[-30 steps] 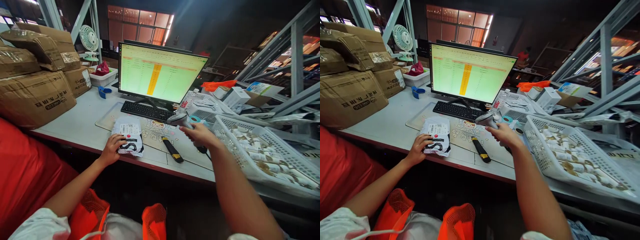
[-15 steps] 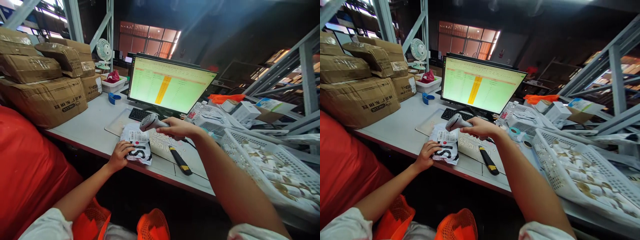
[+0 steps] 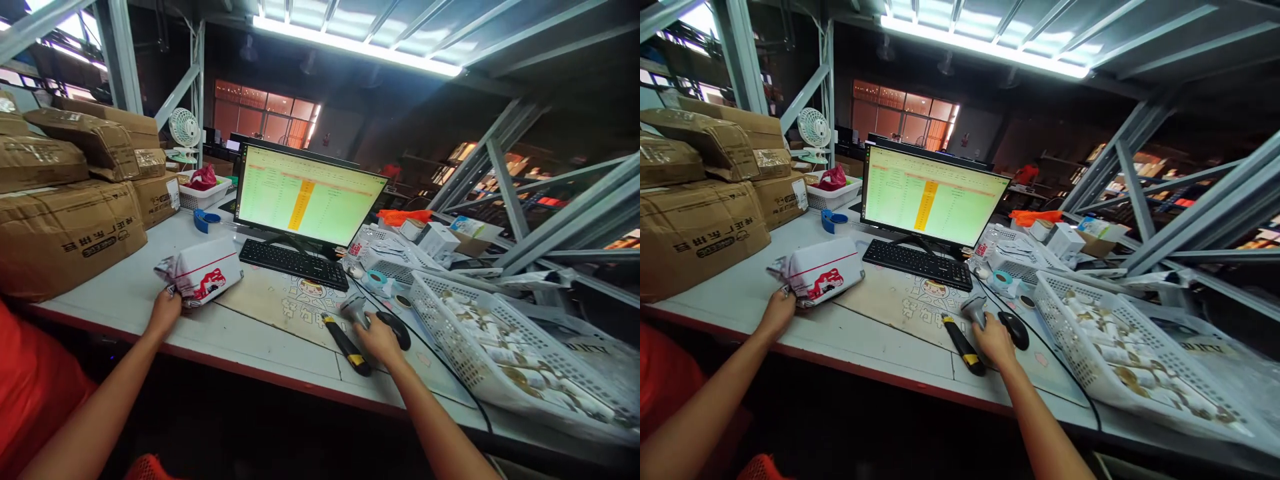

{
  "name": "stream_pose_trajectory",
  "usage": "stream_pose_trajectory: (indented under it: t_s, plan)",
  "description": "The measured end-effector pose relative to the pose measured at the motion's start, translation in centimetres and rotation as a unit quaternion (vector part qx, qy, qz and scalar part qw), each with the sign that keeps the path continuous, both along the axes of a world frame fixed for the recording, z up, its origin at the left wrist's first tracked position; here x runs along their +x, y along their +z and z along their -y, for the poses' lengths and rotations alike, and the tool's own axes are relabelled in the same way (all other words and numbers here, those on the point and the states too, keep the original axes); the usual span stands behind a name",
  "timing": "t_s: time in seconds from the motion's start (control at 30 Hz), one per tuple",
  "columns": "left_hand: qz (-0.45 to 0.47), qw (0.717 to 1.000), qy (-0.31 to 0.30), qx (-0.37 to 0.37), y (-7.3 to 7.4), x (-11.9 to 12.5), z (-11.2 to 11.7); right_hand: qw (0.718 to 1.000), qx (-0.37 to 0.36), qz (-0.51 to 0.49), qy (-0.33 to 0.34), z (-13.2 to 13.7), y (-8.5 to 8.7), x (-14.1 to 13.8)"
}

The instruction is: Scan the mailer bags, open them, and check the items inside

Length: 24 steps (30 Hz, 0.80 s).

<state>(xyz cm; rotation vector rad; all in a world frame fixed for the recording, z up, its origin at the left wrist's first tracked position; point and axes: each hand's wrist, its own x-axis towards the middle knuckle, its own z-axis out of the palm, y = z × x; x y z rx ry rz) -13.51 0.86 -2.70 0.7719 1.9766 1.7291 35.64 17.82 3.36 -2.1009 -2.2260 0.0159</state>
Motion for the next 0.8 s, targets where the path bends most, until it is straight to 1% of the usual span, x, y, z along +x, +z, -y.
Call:
stream_pose_trajectory:
  t_s: [0.03,0.07,0.13,0.2,0.27,0.33,0.37,0.43,0.53,0.6,0.67,0.73,0.8]
  plan:
    - [0.045,0.999,-0.017,0.004,-0.3,-0.2,-0.2,1.000,-0.006,0.013,-0.002,0.1,-0.3,0.3]
    - [0.081,0.996,-0.024,0.012,-0.6,-0.3,-0.3,1.000,-0.012,0.026,-0.001,0.0,-0.3,0.4]
    - [0.112,0.993,-0.016,0.021,-0.9,-0.3,-0.5,0.999,-0.003,0.043,-0.003,-0.4,0.9,-0.1]
    - [0.100,0.995,0.010,0.006,-0.9,-0.3,-0.5,0.999,0.039,0.033,-0.003,-1.7,2.9,-1.4]
    - [0.071,0.997,0.027,-0.027,-0.7,-0.2,-0.5,0.997,0.078,0.005,0.023,-3.7,4.7,-3.4]
    - [0.042,0.997,0.034,-0.056,-0.5,-0.2,-0.4,0.996,0.054,-0.010,0.066,-6.1,5.5,-5.7]
    - [0.032,0.997,0.032,-0.061,-0.4,-0.2,-0.4,0.996,0.030,-0.012,0.085,-7.2,5.4,-6.8]
    - [0.023,0.998,0.026,-0.057,-0.3,-0.2,-0.3,0.995,-0.009,-0.009,0.103,-9.0,4.8,-8.8]
    - [0.016,0.998,0.022,-0.057,-0.4,-0.2,-0.3,0.997,-0.007,-0.006,0.082,-10.4,3.3,-10.8]
    - [0.014,0.997,0.026,-0.065,-0.7,-0.3,-0.4,0.998,-0.013,-0.004,0.062,-10.9,2.4,-11.4]
    - [0.016,0.997,0.025,-0.067,-1.0,-0.6,-0.6,0.998,-0.038,0.000,0.055,-11.2,1.8,-11.7]
    - [0.016,0.997,0.019,-0.067,-1.3,-0.7,-0.7,0.997,-0.056,0.003,0.053,-11.5,1.5,-11.9]
    - [0.011,0.998,0.009,-0.066,-1.3,-0.8,-0.7,0.997,-0.056,0.005,0.051,-11.7,1.5,-12.1]
